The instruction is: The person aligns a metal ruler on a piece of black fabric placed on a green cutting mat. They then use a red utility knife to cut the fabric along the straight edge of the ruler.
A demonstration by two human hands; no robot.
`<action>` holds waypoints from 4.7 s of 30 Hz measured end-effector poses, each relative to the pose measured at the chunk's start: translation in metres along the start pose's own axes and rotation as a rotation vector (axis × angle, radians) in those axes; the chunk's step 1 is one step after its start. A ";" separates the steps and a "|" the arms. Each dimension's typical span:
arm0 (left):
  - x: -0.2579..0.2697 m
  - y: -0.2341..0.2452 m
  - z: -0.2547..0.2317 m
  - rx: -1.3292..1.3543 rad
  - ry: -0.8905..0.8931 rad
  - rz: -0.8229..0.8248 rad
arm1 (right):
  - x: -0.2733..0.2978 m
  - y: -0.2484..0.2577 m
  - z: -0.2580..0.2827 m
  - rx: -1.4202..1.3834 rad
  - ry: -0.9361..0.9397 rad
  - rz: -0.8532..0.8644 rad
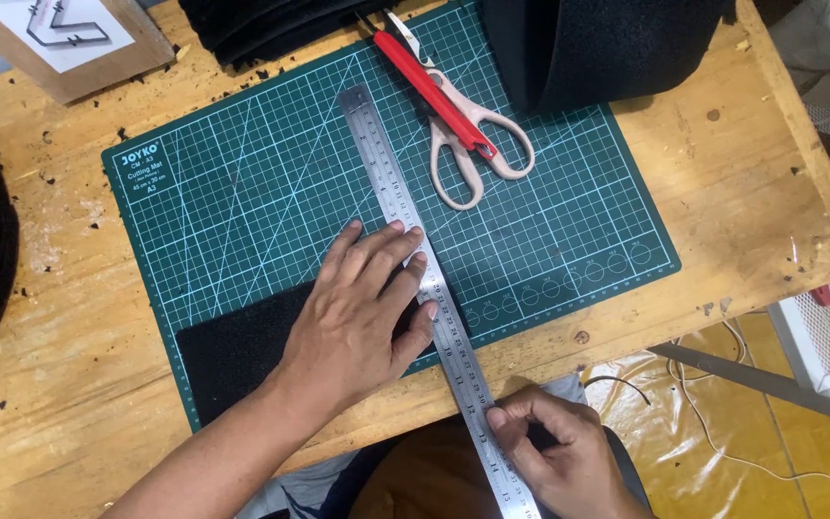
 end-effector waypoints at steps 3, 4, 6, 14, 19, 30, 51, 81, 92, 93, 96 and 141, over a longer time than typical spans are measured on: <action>0.000 0.002 0.000 0.011 -0.005 -0.012 | 0.000 -0.001 0.000 0.003 0.051 0.006; 0.000 0.001 0.000 0.010 -0.006 -0.011 | 0.001 -0.001 0.000 0.002 0.051 0.006; 0.000 0.000 0.000 0.010 0.001 -0.001 | 0.001 0.000 -0.002 0.028 -0.019 -0.006; -0.001 0.001 0.000 0.015 -0.003 0.003 | 0.002 0.000 -0.002 0.000 -0.012 -0.015; -0.001 0.001 0.000 0.020 0.000 0.009 | 0.000 -0.001 0.000 -0.025 -0.008 0.000; -0.001 0.003 -0.001 0.019 0.002 0.000 | -0.002 -0.001 0.002 -0.047 -0.012 0.029; -0.004 0.007 -0.004 -0.012 -0.008 0.061 | -0.001 0.000 0.003 0.033 0.004 0.011; 0.007 0.000 0.002 -0.029 -0.015 0.082 | -0.151 0.017 0.110 1.002 0.512 -0.209; 0.009 -0.009 0.005 -0.082 -0.011 0.080 | -0.217 -0.013 0.092 1.267 0.664 -0.276; 0.009 -0.008 0.004 -0.082 -0.006 0.078 | -0.219 -0.012 0.090 1.233 0.635 -0.256; 0.009 -0.012 0.005 -0.074 -0.003 0.104 | -0.214 -0.008 0.094 1.037 0.516 -0.228; 0.010 -0.007 0.003 -0.063 -0.005 0.105 | -0.001 -0.003 0.054 0.864 -0.008 -0.195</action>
Point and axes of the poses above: each hand's wrist, its own x-axis away from the middle knuckle, its own y-axis out of the back of the hand, z = x × y, the point moved 5 cm from there along -x, towards the middle knuckle, and after that the axes turned 4 degrees about -x, right-handed, at the moved point
